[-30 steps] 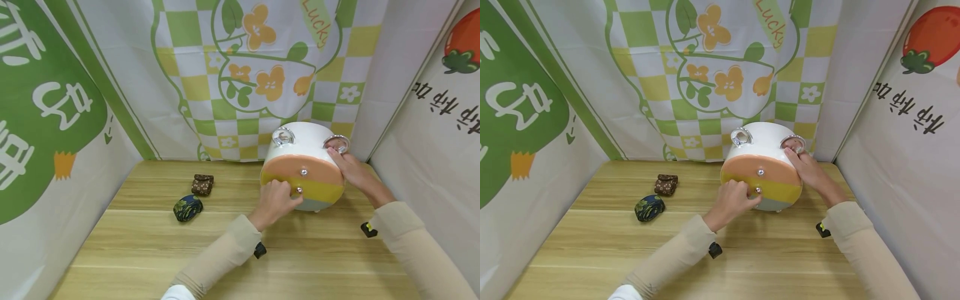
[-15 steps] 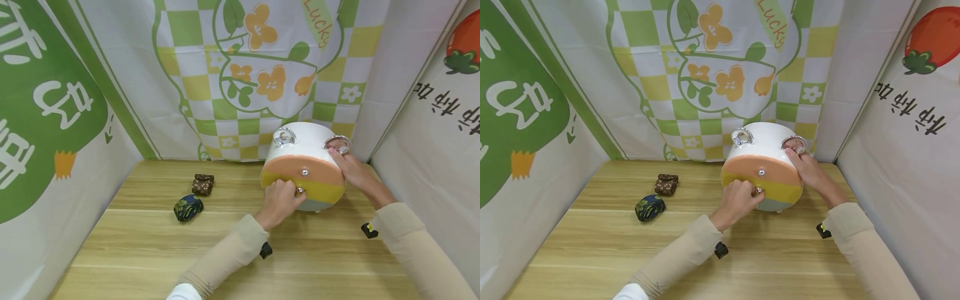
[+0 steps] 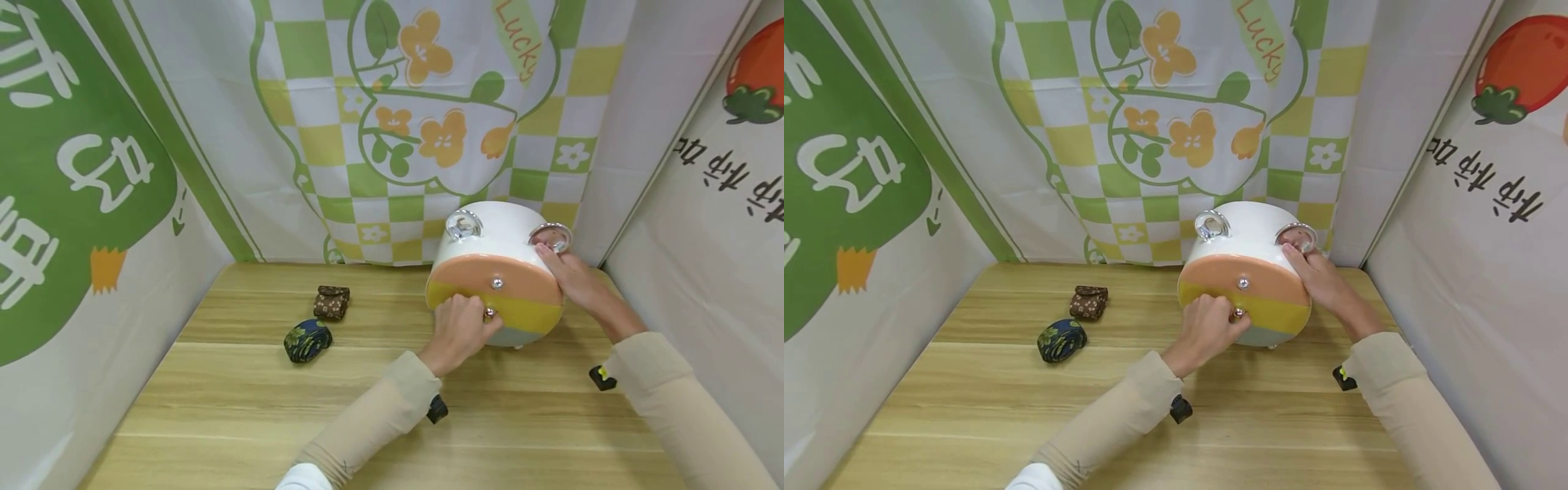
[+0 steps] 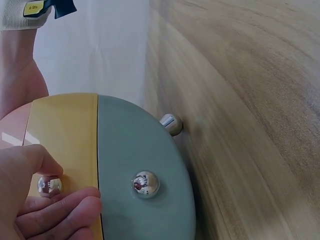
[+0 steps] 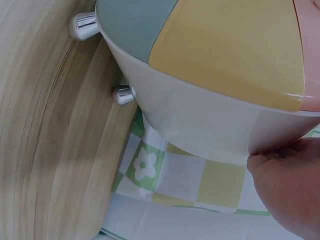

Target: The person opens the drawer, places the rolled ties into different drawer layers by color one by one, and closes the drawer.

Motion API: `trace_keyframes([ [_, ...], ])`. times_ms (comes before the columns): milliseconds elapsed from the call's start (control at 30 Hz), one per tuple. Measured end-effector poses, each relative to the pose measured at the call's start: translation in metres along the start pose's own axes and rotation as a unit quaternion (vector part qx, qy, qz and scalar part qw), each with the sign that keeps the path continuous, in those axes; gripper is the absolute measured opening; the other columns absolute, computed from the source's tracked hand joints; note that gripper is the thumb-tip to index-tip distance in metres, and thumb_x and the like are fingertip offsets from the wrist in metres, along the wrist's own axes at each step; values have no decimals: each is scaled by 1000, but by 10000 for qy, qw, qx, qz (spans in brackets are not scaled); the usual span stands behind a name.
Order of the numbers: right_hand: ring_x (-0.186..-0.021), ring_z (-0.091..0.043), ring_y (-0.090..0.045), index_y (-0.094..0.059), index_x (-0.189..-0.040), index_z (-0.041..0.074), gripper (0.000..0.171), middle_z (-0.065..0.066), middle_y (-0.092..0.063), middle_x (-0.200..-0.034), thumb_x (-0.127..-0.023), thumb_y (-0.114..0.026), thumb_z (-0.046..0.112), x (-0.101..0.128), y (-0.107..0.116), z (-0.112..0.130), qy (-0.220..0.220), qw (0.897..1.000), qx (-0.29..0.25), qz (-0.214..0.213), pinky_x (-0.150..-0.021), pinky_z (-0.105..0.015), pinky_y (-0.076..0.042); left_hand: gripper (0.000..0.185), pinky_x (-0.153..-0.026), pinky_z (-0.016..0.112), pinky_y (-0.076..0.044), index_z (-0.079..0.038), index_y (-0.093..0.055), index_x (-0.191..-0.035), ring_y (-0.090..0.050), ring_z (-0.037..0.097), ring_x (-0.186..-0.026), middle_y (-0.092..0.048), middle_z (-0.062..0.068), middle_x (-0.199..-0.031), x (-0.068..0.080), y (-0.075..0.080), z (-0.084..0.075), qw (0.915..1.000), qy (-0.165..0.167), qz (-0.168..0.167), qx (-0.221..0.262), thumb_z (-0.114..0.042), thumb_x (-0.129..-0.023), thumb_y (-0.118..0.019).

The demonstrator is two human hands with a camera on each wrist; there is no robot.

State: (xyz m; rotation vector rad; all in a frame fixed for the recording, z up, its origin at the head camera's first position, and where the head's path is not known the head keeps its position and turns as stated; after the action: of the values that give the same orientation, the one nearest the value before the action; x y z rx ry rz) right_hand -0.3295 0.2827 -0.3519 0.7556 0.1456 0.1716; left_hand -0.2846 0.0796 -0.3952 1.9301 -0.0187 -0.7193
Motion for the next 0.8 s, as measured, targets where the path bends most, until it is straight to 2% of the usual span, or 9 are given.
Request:
trace_keyframes([
  [133,-134,-42,-54,-55,-145,-2,72,-29,-64,-136,-113,-20,52,1,-1,0,-4,10000,-37,39,-114,-66,-37,53,-35,19,-17,-24,-31,-51,-21,3,-42,-24,-11,-45,4,1,-1,10000,-67,-42,-41,-34,-87,-69],
  [267,-133,-44,-54,-54,-145,-3,73,-30,-63,-135,-113,-20,53,1,0,1,-9,10000,-79,39,-113,-67,-37,53,-36,18,-15,-24,-31,-51,-17,2,-43,-22,-11,-45,7,3,-2,9998,-153,-70,-48,-33,-88,-68],
  [433,-131,-44,-55,-60,-139,-2,78,-29,-65,-133,-111,-20,59,2,1,1,-127,9999,22,46,-111,-68,-39,54,-37,17,-13,-24,-30,-50,-16,2,-43,-21,-12,-45,12,5,-4,9995,-285,-58,-74,-32,-88,-68],
  [633,-131,-42,-55,-57,-143,-2,76,-29,-64,-134,-112,-21,58,2,1,1,-77,9999,-99,89,-112,-66,-39,55,-37,17,-14,-24,-30,-51,-17,1,-43,-21,-12,-46,19,9,-9,9988,-435,-54,-214,-34,-90,-67],
  [700,-128,-41,-57,-60,-140,-1,76,-27,-67,-130,-112,-21,58,2,1,1,-87,9999,-48,85,-110,-64,-40,55,-37,16,-13,-24,-30,-51,-16,1,-43,-21,-12,-46,22,11,-10,9986,-484,-68,-192,-33,-90,-68],
  [800,-115,-34,-64,-68,-126,0,79,-20,-74,-113,-111,-20,60,0,2,0,-156,9998,93,95,-105,-59,-45,56,-38,16,-13,-24,-29,-51,-15,1,-44,-20,-12,-46,26,13,-11,9983,-553,-77,-155,-33,-89,-68],
])
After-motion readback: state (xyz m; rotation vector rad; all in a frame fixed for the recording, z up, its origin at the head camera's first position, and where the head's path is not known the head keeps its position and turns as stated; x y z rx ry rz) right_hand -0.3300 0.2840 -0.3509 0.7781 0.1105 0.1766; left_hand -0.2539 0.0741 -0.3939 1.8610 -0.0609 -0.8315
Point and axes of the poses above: each hand's wrist, its own x-axis away from the middle knuckle, its own y-axis out of the back of the hand, z = x × y, the point moved 7 cm from there along -x, towards the middle knuckle
